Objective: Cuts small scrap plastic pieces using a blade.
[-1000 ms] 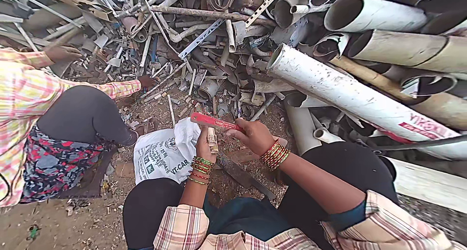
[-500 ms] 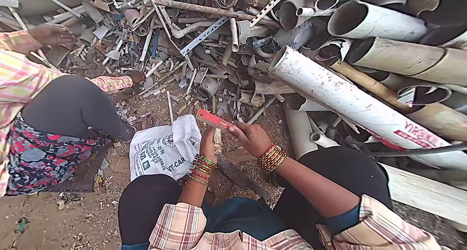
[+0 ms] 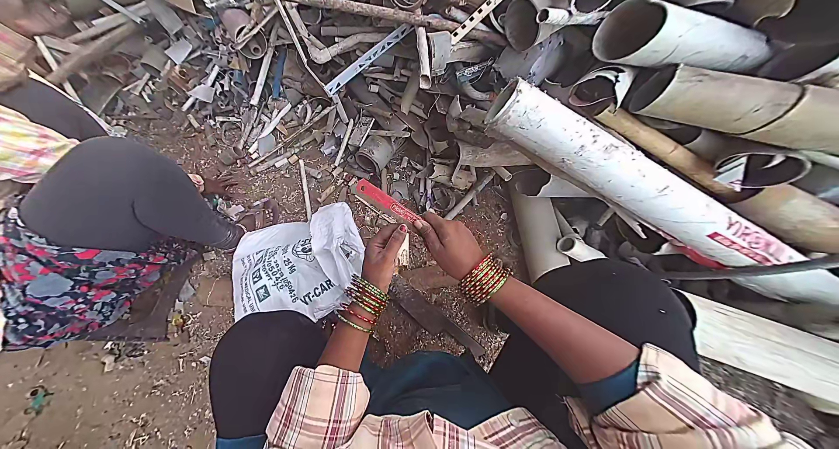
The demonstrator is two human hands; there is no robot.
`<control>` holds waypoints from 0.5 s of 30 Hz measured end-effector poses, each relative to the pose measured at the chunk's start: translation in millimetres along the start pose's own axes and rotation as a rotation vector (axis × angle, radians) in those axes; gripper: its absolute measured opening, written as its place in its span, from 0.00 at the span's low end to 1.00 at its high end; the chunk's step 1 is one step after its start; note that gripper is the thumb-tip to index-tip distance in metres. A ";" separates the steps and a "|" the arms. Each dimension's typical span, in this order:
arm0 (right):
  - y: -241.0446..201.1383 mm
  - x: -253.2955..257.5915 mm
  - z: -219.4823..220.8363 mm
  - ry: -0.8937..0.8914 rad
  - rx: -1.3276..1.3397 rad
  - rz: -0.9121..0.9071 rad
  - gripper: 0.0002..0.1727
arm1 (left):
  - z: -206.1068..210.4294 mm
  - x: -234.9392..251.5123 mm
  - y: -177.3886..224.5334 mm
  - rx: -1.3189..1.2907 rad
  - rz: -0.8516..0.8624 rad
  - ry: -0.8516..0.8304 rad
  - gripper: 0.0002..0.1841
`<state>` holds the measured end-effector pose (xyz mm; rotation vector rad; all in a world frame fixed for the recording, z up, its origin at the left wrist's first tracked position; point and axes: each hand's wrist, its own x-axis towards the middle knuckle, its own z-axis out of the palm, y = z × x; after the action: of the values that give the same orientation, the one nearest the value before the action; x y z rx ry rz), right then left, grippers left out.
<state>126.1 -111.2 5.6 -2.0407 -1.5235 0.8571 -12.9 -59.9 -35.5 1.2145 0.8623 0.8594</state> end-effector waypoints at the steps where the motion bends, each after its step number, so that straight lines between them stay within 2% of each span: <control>1: 0.2 -0.4 0.3 0.005 -0.009 -0.007 0.22 | -1.5 1.0 -2.0 0.029 0.031 -0.018 0.09; 4: 0.9 -1.0 0.5 0.020 -0.013 -0.020 0.22 | -3.0 2.1 -5.2 0.116 0.095 -0.057 0.05; 8: 2.0 -1.4 1.1 0.032 -0.004 -0.012 0.21 | -1.4 3.1 -9.3 0.184 0.099 -0.076 0.04; 13: 3.7 -1.1 2.0 0.077 0.020 -0.012 0.21 | -3.7 4.7 -13.0 0.384 0.173 -0.163 0.06; 15: 3.9 -1.0 1.8 0.109 0.039 0.002 0.21 | -2.5 4.5 -12.2 0.416 0.146 -0.154 0.05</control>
<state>127.3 -113.3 1.9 -2.0265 -1.4355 0.7578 -12.1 -56.5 -48.3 1.7014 0.8591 0.7085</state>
